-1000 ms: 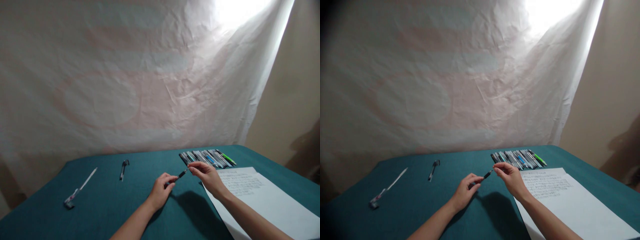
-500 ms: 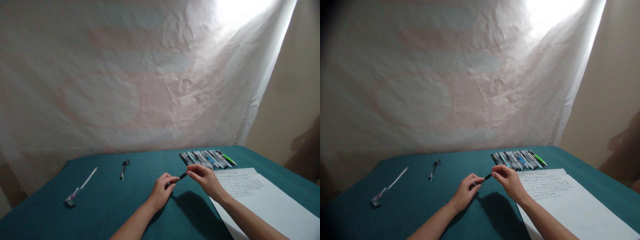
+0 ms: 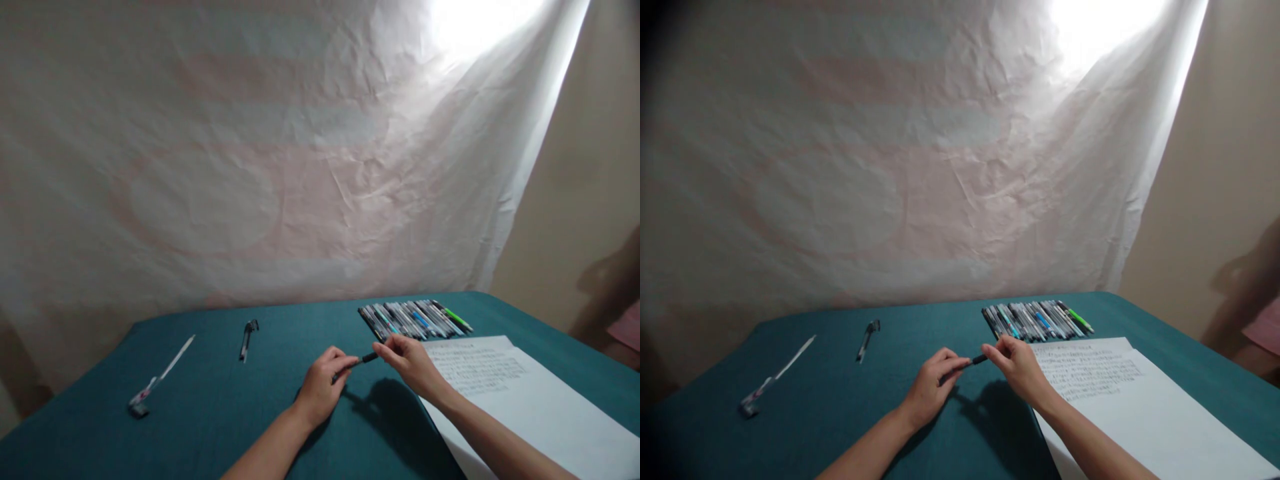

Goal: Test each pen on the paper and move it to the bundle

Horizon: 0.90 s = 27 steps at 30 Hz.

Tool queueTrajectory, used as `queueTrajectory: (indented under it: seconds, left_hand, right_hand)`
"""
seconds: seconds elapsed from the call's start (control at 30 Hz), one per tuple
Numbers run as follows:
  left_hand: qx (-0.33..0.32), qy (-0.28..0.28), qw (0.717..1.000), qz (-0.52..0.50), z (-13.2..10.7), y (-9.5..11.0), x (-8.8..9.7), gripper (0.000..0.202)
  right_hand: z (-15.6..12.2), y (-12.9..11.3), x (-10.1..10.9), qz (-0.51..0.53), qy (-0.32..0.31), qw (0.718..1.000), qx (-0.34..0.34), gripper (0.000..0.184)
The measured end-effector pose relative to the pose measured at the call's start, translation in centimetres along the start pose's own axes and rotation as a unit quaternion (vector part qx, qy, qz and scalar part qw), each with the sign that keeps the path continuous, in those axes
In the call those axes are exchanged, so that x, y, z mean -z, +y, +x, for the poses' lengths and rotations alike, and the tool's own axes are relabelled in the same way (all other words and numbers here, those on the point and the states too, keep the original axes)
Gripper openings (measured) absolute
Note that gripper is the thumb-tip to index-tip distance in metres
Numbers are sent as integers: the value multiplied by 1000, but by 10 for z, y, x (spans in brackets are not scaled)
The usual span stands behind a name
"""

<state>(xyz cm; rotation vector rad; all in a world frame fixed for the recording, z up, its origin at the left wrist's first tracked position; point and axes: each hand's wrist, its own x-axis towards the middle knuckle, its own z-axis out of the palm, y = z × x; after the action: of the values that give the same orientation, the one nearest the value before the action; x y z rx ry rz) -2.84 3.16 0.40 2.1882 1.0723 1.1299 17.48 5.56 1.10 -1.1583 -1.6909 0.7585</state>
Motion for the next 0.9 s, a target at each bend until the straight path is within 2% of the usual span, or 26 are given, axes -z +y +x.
queueTrajectory:
  seconds: [0.13, 0.2, 0.27, 0.37, 0.47, 0.7, 0.9]
  left_hand:
    - [9, 10, 1000, 14, 0, -2, 1, 31]
    - [12, 14, 1000, 18, 0, -3, 2, 31]
    - [11, 15, 1000, 21, 0, -3, 3, 31]
    - [5, 12, 1000, 29, 0, -3, 3, 31]
    - [-3, 4, 998, 58, -1, -2, 2, 31]
    - [-28, 3, 989, 142, -3, -4, 2, 33]
    - [-40, 5, 987, 157, -3, -4, 2, 34]
  right_hand:
    - [-1, -2, 2, 47, -79, 996, -9, 32]
    - [-1, -5, 3, 85, -107, 991, -15, 44]
    - [-1, -8, 4, 117, -124, 985, -16, 47]
    - [-1, -8, 4, 132, -122, 984, -10, 32]
    - [1, -5, 4, 110, -106, 988, -8, 27]
    - [2, -3, 5, 63, -111, 992, -18, 31]
    - [2, -4, 6, 83, -128, 988, -11, 30]
